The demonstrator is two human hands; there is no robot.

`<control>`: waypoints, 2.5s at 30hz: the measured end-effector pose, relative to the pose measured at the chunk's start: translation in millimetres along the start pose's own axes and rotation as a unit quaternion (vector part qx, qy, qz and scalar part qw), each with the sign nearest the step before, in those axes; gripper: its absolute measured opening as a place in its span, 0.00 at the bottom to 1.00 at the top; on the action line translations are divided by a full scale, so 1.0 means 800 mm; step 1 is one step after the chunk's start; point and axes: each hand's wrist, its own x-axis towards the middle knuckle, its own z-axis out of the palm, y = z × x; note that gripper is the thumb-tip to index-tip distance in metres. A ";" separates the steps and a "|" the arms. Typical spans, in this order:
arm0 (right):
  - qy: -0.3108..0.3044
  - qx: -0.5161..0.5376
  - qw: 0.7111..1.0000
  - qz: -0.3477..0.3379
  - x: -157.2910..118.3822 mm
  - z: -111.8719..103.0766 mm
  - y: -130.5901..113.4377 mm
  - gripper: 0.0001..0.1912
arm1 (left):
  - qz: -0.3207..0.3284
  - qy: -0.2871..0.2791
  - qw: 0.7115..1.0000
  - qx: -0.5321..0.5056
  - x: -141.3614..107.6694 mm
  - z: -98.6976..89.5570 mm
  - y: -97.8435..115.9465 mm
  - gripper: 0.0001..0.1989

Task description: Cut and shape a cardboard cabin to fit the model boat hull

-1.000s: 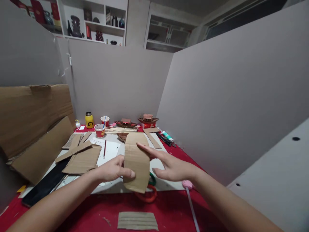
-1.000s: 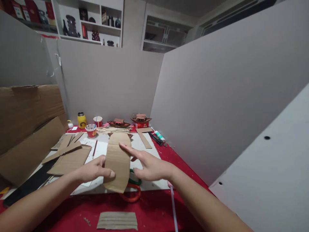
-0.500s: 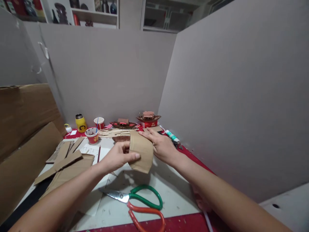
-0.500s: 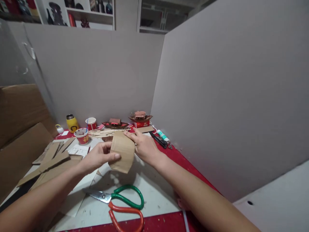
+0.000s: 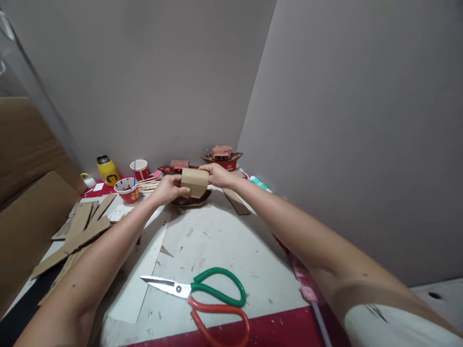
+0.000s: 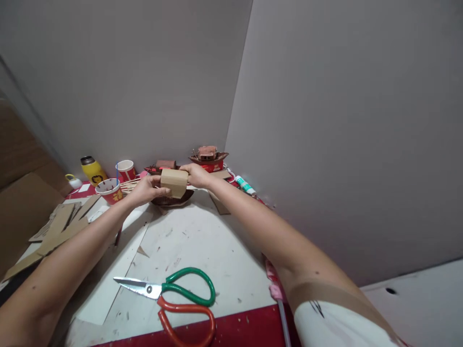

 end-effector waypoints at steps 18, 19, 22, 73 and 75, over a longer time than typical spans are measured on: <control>-0.074 -0.028 0.997 -0.004 0.015 0.031 0.017 0.07 | -0.035 0.074 0.962 0.259 -0.023 -0.003 -0.031 0.05; -0.073 -0.029 0.997 -0.006 0.016 0.032 0.016 0.05 | -0.034 0.082 0.957 0.277 -0.025 -0.002 -0.030 0.05; -0.063 -0.032 0.997 -0.009 0.019 0.033 0.017 0.07 | -0.023 0.102 0.940 0.324 -0.026 0.000 -0.029 0.05; -0.122 0.201 0.968 0.087 -0.154 0.045 -0.047 0.02 | 0.046 -0.016 0.962 0.267 -0.149 0.082 0.005 0.09; -0.144 0.163 0.973 0.079 -0.154 0.029 -0.053 0.05 | 0.057 -0.023 0.959 0.278 -0.149 0.081 0.004 0.09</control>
